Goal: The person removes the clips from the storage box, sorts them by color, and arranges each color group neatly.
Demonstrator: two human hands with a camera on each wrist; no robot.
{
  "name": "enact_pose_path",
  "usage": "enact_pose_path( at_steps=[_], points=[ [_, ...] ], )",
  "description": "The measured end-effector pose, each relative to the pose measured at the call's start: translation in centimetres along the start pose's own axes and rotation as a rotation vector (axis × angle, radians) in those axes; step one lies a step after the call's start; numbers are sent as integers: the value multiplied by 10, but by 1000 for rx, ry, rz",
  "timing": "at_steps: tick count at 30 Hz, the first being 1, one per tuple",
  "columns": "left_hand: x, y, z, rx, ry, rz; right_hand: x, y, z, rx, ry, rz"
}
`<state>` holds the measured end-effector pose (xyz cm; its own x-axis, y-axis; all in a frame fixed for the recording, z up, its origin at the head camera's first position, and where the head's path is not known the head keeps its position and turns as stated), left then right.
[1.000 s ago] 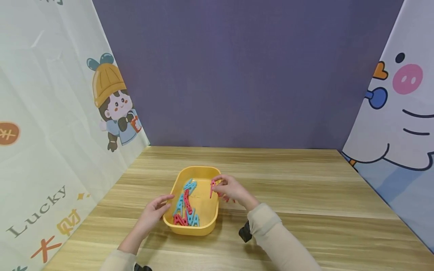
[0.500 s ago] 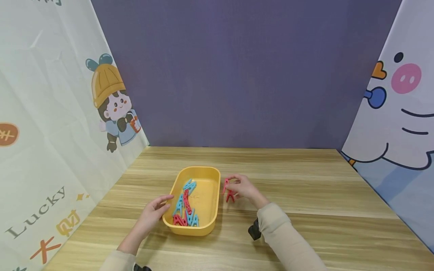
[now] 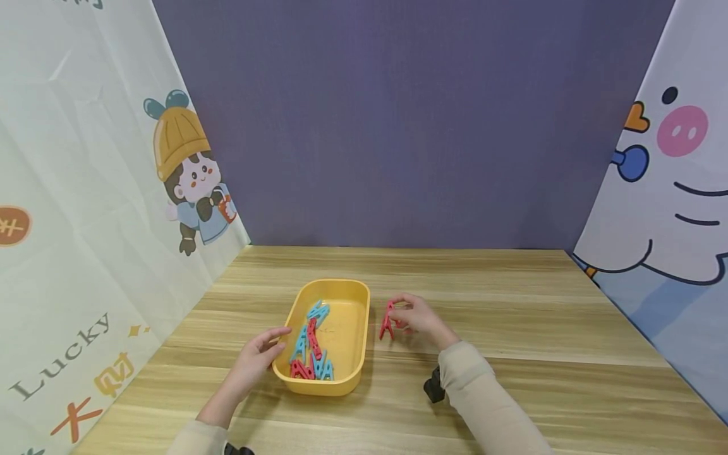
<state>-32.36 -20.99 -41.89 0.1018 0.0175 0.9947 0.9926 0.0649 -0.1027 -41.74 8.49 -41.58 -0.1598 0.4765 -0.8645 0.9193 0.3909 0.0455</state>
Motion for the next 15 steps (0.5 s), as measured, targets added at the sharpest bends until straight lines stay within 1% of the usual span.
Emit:
enact_pose_path(
  at_steps=[7, 15],
  points=[
    [2, 2, 2, -6, 4, -11, 11, -1, -4, 23, 36, 17],
    [2, 2, 2, -2, 1, -17, 20, -1, -7, 37, 38, 64]
  ],
)
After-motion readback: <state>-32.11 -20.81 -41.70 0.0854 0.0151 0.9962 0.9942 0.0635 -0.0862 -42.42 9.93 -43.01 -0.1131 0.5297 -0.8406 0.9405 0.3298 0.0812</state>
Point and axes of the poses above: each hand's wrist, its own y-axis away from the middle knuckle, its own z-axis out of the palm, x = y × z, the point moved 10 cm from there along -y, towards the middle knuckle, and after that the axes turned 15 degrees about y, right-handed, at the moved point
